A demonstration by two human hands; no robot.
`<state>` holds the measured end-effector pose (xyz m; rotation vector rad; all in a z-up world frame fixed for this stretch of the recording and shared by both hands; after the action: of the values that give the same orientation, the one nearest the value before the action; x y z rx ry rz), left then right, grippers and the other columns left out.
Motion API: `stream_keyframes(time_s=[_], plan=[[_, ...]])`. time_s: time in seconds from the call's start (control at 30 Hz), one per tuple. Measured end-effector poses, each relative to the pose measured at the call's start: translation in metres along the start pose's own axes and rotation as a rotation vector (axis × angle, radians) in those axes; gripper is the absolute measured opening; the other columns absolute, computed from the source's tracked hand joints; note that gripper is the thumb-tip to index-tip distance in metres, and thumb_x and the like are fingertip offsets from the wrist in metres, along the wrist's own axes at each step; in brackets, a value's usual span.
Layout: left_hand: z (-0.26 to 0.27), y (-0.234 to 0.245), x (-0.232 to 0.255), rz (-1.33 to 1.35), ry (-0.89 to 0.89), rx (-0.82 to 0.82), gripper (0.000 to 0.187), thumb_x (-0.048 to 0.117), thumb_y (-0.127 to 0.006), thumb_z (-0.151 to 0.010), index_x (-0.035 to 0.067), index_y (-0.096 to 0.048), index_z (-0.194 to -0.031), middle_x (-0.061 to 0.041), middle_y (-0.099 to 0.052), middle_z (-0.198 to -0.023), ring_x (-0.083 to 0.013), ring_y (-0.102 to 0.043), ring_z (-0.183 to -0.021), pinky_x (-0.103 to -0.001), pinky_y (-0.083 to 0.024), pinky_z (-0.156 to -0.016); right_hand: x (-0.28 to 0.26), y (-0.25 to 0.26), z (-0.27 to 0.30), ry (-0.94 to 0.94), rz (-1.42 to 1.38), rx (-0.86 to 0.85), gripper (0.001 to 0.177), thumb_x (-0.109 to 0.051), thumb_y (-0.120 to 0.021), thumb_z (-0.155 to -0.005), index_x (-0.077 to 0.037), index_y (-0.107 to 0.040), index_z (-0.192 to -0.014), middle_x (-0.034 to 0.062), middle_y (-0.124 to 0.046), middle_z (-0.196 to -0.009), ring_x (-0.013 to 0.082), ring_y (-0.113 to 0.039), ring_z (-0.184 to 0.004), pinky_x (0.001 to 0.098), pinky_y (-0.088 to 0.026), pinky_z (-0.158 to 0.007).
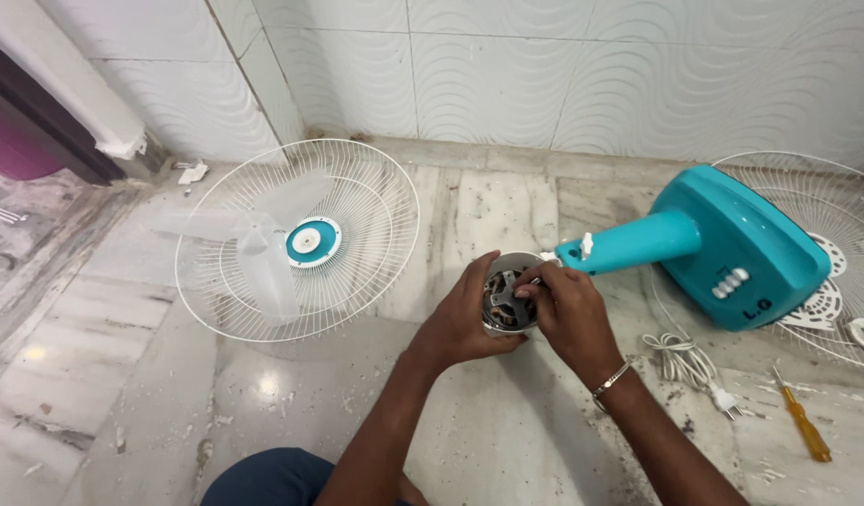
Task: The person assembles a teal LG table fan by attaching the motor housing to the base, inserting the motor, and securing the rear cover. The person uses a screwdriver to tighten screws and aligns the components.
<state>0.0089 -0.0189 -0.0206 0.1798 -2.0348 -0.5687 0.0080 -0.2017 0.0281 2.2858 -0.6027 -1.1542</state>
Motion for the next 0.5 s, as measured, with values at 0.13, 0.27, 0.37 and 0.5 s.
stream_keyframes(time_s=[0.13, 0.27, 0.37, 0.5], plan=[[-0.004, 0.001, 0.008, -0.172, 0.038, 0.063, 0.123, 0.041, -0.096, -0.056, -0.004, -0.033, -0.153, -0.024, -0.052, -0.144, -0.0407, -0.053, -0.130, -0.047, -0.048, -0.108, 0.001, 0.002, 0.007, 0.036, -0.047, -0.004, 0.008, -0.003, -0.070, -0.089, -0.004, -0.070, -0.097, 0.0095, -0.075, -0.094, 0.0315, -0.070, -0.093, 0.0429, -0.054, -0.084], [-0.001, -0.005, 0.021, -0.316, 0.049, 0.129, 0.131, 0.053, -0.098, -0.051, -0.008, -0.034, -0.148, -0.027, -0.046, -0.144, -0.0446, -0.042, -0.132, -0.054, -0.039, -0.110, 0.002, 0.006, 0.013, 0.072, -0.034, 0.018, 0.016, 0.000, -0.072, -0.086, -0.003, -0.071, -0.102, 0.0101, -0.075, -0.096, 0.0295, -0.070, -0.092, 0.0416, -0.055, -0.082], [-0.003, -0.014, 0.028, -0.313, 0.093, 0.175, 0.132, 0.055, -0.097, -0.053, -0.010, -0.033, -0.148, -0.030, -0.043, -0.145, -0.0457, -0.042, -0.131, -0.056, -0.039, -0.108, 0.003, 0.009, 0.016, 0.047, -0.062, 0.076, 0.023, 0.002, -0.074, -0.082, 0.000, -0.068, -0.104, 0.0122, -0.073, -0.100, 0.0281, -0.070, -0.095, 0.0394, -0.057, -0.081], [-0.001, -0.022, 0.025, -0.299, 0.083, 0.246, 0.121, 0.053, -0.095, -0.061, -0.009, -0.037, -0.147, -0.029, -0.046, -0.144, -0.0451, -0.047, -0.132, -0.053, -0.045, -0.107, 0.007, 0.014, 0.024, -0.044, -0.101, 0.020, 0.022, -0.001, -0.078, -0.082, 0.000, -0.067, -0.102, 0.0115, -0.073, -0.099, 0.0253, -0.072, -0.091, 0.0377, -0.058, -0.079]])
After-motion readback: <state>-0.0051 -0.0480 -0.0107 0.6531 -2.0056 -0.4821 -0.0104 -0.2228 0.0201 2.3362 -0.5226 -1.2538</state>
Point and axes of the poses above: each hand's wrist, its own z-axis away from the middle knuckle, its own y-axis out of the back of the hand, x = y × z, the point moved 1 cm from there along -z, towards the middle knuckle
